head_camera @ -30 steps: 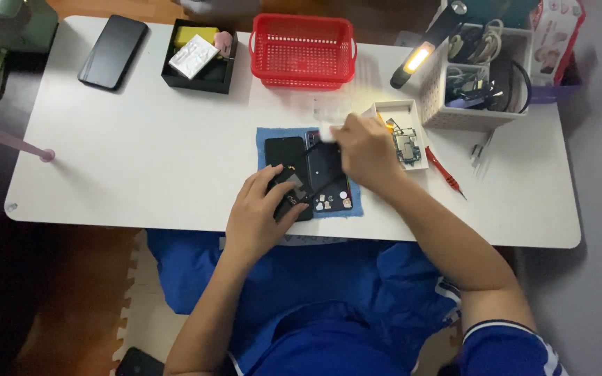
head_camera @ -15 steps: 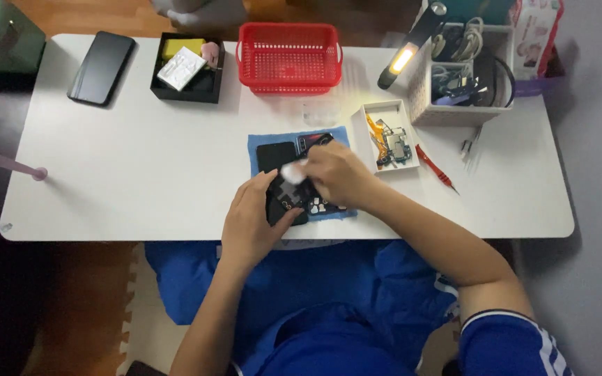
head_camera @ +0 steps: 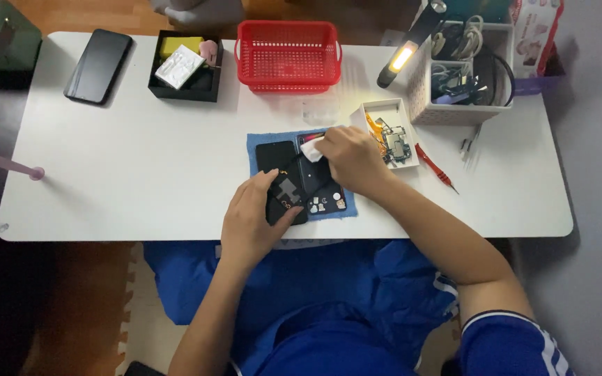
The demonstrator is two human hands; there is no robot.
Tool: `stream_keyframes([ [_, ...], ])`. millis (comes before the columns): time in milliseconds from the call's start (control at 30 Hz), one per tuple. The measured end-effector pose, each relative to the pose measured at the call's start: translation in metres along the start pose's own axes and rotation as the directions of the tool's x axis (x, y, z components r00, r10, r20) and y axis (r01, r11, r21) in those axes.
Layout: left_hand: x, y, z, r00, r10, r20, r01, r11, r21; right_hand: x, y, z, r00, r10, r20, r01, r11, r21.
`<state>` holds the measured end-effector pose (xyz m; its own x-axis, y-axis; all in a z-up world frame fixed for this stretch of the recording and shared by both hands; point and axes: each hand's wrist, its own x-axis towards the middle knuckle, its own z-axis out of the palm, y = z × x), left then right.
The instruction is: Assembling a phone frame and cleaning the screen on a workbench.
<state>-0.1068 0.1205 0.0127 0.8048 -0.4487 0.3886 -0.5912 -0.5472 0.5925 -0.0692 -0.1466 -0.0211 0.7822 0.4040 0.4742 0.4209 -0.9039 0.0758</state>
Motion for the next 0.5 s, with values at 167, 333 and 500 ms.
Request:
stream_keyframes([
  [167, -0.003, 0.000, 0.002, 1.000, -0.012, 0.006, 0.012, 1.000, 0.013, 0.011, -0.014, -0.037, 0.977, 0.020, 0.211, -0.043, 0.993, 0.106],
  [333, -0.004, -0.004, 0.005, 0.999, -0.041, -0.029, 0.040, 0.999, -0.025, 0.015, -0.008, -0.067, 0.855, 0.172, 0.490, -0.305, 0.930, 0.206],
  [500, 0.000, 0.004, -0.002, 0.997, -0.083, -0.005, 0.083, 0.995, -0.054, -0.008, 0.003, -0.001, 0.993, 0.113, 0.041, -0.114, 0.993, 0.024],
])
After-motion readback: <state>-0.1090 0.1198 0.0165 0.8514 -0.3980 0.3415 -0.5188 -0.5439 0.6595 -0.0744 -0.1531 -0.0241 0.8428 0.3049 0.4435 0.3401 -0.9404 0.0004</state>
